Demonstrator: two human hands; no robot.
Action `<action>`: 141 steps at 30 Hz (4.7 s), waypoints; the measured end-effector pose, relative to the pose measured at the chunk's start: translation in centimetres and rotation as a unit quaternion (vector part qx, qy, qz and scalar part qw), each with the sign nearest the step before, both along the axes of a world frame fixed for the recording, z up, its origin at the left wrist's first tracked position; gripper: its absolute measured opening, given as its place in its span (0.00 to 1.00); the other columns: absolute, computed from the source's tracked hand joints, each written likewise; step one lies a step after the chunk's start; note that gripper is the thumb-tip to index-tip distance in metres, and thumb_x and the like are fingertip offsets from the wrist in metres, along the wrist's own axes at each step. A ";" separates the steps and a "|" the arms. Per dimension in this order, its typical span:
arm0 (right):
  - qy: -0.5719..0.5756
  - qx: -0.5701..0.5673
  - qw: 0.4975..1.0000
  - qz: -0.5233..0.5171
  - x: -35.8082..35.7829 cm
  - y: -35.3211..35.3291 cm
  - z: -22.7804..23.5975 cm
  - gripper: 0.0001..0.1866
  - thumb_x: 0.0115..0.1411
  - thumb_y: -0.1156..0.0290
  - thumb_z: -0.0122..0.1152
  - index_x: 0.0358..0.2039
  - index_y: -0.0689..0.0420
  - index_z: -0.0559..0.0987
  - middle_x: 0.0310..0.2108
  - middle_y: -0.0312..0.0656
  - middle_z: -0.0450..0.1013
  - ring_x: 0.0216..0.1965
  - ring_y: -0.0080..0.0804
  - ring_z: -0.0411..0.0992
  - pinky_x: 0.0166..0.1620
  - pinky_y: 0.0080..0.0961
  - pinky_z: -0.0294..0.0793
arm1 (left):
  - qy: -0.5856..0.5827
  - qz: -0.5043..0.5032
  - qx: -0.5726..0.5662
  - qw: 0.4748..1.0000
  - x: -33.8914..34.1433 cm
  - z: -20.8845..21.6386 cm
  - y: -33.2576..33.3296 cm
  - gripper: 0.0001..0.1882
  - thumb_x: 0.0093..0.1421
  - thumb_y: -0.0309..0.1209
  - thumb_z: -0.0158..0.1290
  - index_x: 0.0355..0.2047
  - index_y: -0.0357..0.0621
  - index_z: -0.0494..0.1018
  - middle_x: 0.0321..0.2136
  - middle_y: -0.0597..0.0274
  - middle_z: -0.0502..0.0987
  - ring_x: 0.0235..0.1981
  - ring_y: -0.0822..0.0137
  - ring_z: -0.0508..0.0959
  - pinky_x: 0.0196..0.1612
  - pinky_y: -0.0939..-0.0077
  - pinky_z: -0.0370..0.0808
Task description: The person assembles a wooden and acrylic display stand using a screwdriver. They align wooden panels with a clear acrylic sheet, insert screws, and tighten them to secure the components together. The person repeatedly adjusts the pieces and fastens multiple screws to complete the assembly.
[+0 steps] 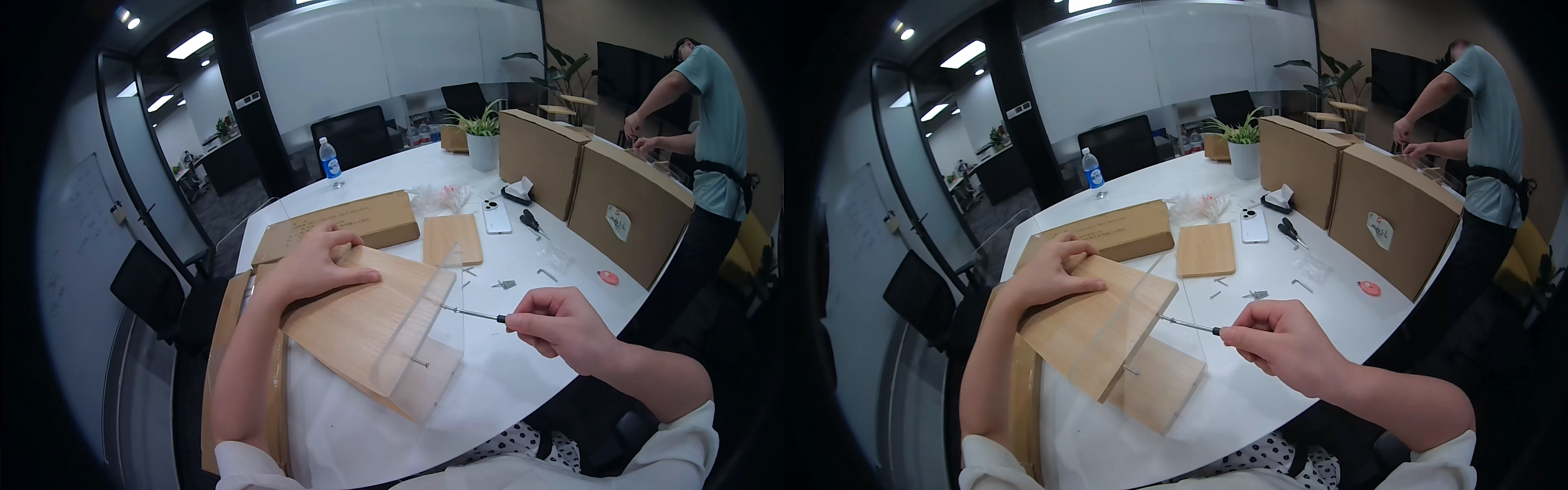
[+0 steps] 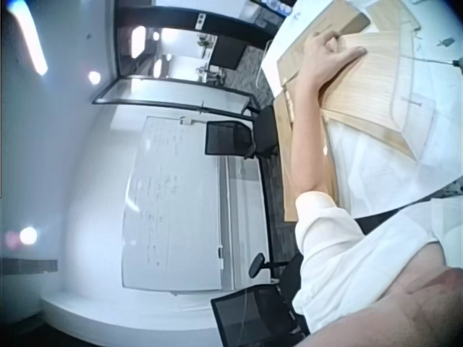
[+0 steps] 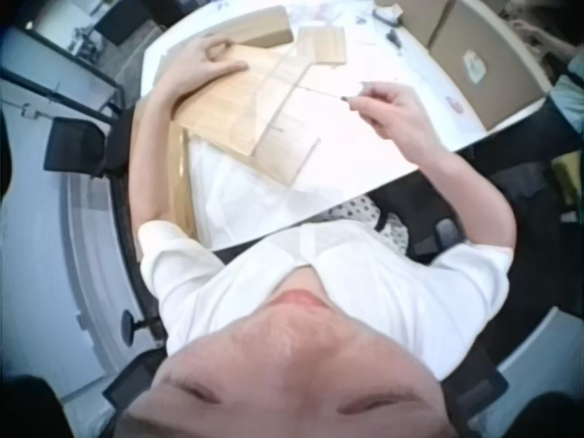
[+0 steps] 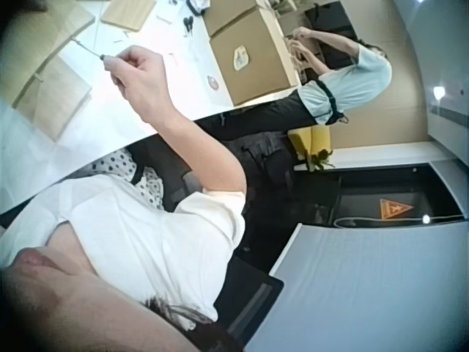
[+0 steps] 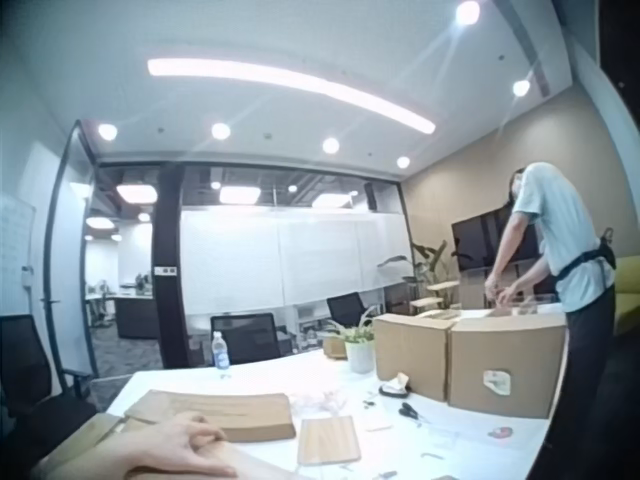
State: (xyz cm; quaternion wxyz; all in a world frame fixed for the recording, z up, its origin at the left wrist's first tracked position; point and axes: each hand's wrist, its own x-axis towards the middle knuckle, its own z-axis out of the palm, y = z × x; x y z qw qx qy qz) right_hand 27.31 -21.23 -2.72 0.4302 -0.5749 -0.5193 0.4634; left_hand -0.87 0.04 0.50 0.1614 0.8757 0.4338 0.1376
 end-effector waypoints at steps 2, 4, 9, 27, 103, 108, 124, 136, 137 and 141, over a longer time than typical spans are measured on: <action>-0.025 -0.010 1.000 -0.007 -0.4 -0.2 0.0 0.09 0.66 0.72 0.60 0.31 0.63 0.77 0.23 0.34 0.72 0.22 0.20 0.65 0.25 0.20 0.66 | 0.004 0.003 0.012 1.000 -0.1 -0.1 0.0 0.35 0.47 0.54 0.69 0.49 0.43 0.78 0.47 0.54 0.72 0.52 0.57 0.73 0.52 0.66 0.72; -0.263 0.232 0.937 -0.007 -0.4 -0.7 -1.4 0.07 0.65 0.72 0.60 0.31 0.62 0.77 0.23 0.36 0.71 0.22 0.23 0.66 0.25 0.21 0.67 | 0.005 0.006 0.016 1.000 0.2 -0.1 0.0 0.35 0.47 0.54 0.69 0.49 0.43 0.78 0.47 0.54 0.73 0.52 0.57 0.73 0.52 0.66 0.72; -0.571 0.519 0.636 -0.015 -0.5 -0.4 -2.3 0.02 0.58 0.77 0.61 0.30 0.61 0.78 0.22 0.38 0.70 0.20 0.27 0.67 0.23 0.21 0.67 | -0.001 -0.004 0.023 1.000 0.2 -0.2 -0.2 0.35 0.47 0.55 0.68 0.49 0.44 0.78 0.47 0.55 0.73 0.52 0.57 0.73 0.53 0.66 0.72; -0.358 0.338 0.870 0.035 0.5 0.3 -1.6 0.09 0.64 0.71 0.62 0.30 0.64 0.78 0.19 0.35 0.68 0.18 0.21 0.63 0.22 0.16 0.63 | 0.017 0.005 0.012 1.000 0.5 0.1 -0.4 0.34 0.48 0.52 0.69 0.48 0.41 0.78 0.46 0.55 0.73 0.51 0.58 0.73 0.54 0.66 0.71; 0.065 -0.034 0.997 -0.001 -0.4 0.7 -0.3 0.09 0.64 0.71 0.63 0.28 0.62 0.79 0.18 0.31 0.69 0.17 0.14 0.62 0.21 0.15 0.58 | 0.004 -0.022 0.076 0.997 0.2 -0.2 0.2 0.39 0.45 0.58 0.69 0.46 0.37 0.81 0.43 0.51 0.78 0.43 0.59 0.79 0.46 0.68 0.77; -0.149 0.111 0.983 0.005 -0.4 0.2 -1.4 0.10 0.65 0.68 0.62 0.29 0.61 0.79 0.18 0.32 0.67 0.18 0.19 0.62 0.21 0.21 0.62 | 0.005 -0.019 0.078 0.997 0.5 -0.5 0.1 0.37 0.45 0.57 0.69 0.45 0.37 0.81 0.42 0.51 0.78 0.42 0.60 0.79 0.45 0.69 0.77; -0.556 0.576 0.599 0.011 -0.1 0.4 -3.5 0.04 0.53 0.80 0.65 0.30 0.64 0.78 0.17 0.35 0.64 0.19 0.24 0.66 0.20 0.18 0.60 | 0.017 0.000 0.082 0.996 0.5 -0.4 -0.1 0.40 0.43 0.61 0.68 0.46 0.38 0.82 0.44 0.52 0.79 0.44 0.59 0.79 0.46 0.67 0.77; -0.221 0.254 0.942 0.010 -0.2 0.3 -2.9 0.05 0.63 0.74 0.62 0.32 0.63 0.77 0.20 0.35 0.67 0.18 0.19 0.61 0.21 0.17 0.61 | 0.020 -0.007 0.083 0.996 0.6 -0.4 0.2 0.41 0.43 0.62 0.68 0.46 0.38 0.81 0.44 0.51 0.79 0.44 0.59 0.79 0.47 0.69 0.77; -0.406 0.393 0.825 0.017 0.0 0.3 -3.4 0.04 0.61 0.76 0.62 0.32 0.63 0.78 0.19 0.35 0.66 0.18 0.20 0.62 0.21 0.17 0.61 | 0.021 -0.004 0.082 0.996 0.7 -0.3 0.2 0.41 0.43 0.62 0.68 0.46 0.38 0.81 0.44 0.51 0.79 0.44 0.59 0.79 0.47 0.68 0.77; -0.619 0.524 0.584 -0.031 -0.3 -0.1 -3.2 0.05 0.58 0.76 0.65 0.30 0.65 0.80 0.19 0.37 0.67 0.19 0.20 0.64 0.18 0.18 0.59 | 0.023 0.015 0.056 0.998 0.9 0.0 -0.5 0.36 0.46 0.54 0.67 0.47 0.38 0.80 0.45 0.53 0.78 0.46 0.60 0.77 0.52 0.66 0.72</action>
